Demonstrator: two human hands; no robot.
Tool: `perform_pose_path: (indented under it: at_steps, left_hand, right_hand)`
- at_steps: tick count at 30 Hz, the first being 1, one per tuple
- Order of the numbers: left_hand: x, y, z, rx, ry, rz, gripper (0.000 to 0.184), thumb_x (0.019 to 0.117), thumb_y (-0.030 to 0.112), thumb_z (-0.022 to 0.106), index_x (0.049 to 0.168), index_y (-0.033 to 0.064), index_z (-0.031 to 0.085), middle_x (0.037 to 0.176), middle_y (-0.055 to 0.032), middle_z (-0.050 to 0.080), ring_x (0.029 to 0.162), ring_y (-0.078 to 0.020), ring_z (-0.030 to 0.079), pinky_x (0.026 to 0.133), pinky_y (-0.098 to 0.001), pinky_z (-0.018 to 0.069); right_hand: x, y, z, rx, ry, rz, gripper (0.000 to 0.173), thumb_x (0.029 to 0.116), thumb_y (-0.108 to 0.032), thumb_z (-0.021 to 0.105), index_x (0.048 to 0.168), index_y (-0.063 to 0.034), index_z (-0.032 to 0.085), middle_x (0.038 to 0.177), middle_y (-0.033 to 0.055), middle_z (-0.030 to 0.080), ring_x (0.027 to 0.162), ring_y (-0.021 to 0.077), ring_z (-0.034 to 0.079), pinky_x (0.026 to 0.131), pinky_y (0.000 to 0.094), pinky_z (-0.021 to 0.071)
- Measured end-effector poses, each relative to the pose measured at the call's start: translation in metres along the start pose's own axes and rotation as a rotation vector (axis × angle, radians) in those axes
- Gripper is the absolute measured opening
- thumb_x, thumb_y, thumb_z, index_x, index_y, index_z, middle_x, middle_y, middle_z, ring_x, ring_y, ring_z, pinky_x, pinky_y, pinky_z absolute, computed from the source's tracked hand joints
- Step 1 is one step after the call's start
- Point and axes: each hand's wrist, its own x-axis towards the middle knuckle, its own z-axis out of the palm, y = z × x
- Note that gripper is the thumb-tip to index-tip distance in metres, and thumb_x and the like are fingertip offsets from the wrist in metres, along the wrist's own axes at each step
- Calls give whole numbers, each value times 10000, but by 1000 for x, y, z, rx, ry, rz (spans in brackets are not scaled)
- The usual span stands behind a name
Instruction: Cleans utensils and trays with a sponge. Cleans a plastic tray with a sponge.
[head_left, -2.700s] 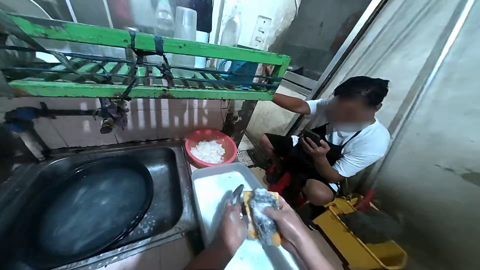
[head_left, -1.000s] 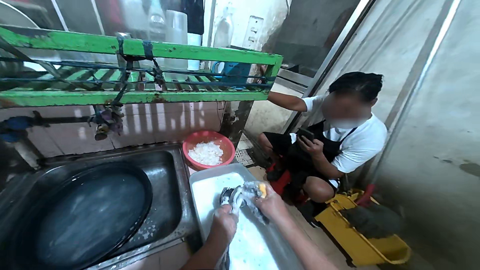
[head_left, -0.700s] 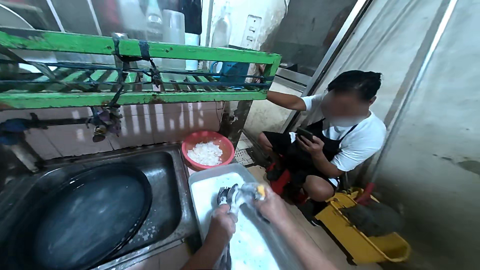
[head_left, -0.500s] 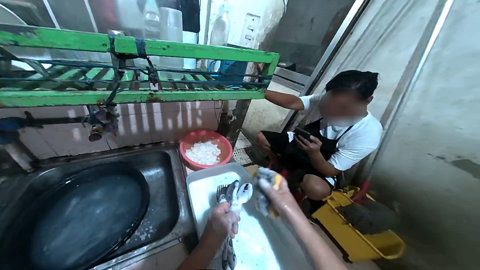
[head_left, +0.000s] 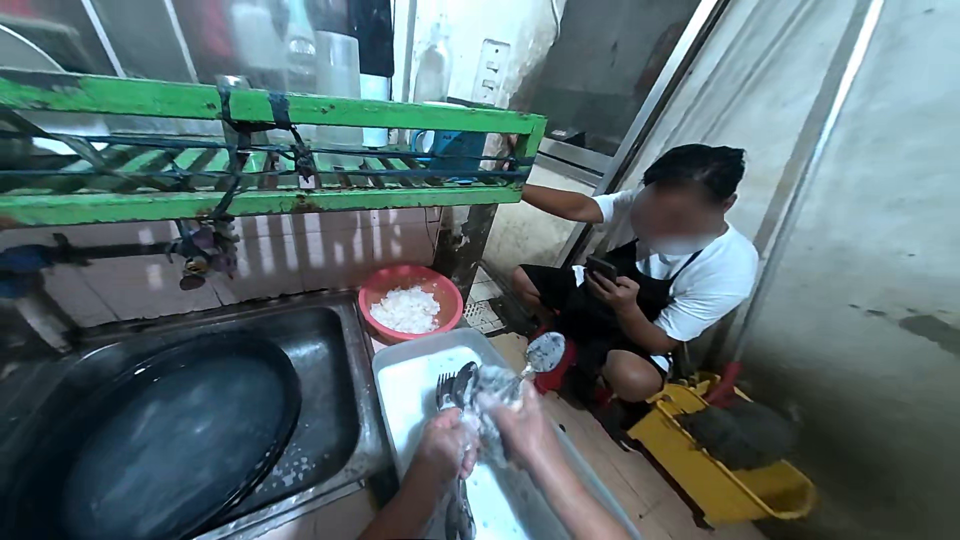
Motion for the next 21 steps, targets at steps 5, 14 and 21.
perform_pose_path:
  at_steps: [5, 14, 21]
  left_hand:
    - [6, -3, -3, -109, 77, 72, 365, 1130, 187, 354, 1154, -40, 639, 859, -64, 694, 640, -102, 641, 588, -241, 547]
    - [-1, 1, -3, 124, -40, 27, 213, 1035, 158, 564, 1107, 3, 691, 1095, -87, 711, 1045, -149, 660, 947, -357, 535]
    - [12, 4, -8, -295, 219, 25, 254, 1094, 133, 473, 1219, -28, 624, 773, -37, 533, 550, -149, 552, 591, -344, 591]
  right_hand:
    - [18, -13, -29, -65, -104, 81, 593, 945, -173, 721, 1448, 4, 462, 1213, 195, 658, 1057, 248, 676, 934, 435, 557]
    - [-5, 3, 0, -730, -776, 185, 635, 924, -304, 756, 1430, -2, 518, 1312, 266, 618, 1233, 398, 599, 1058, 605, 447]
    - [-7, 38, -22, -775, -809, 90, 822, 850, -196, 822, 1532, -105, 372, 1338, 239, 612, 1215, 394, 620, 1022, 608, 489]
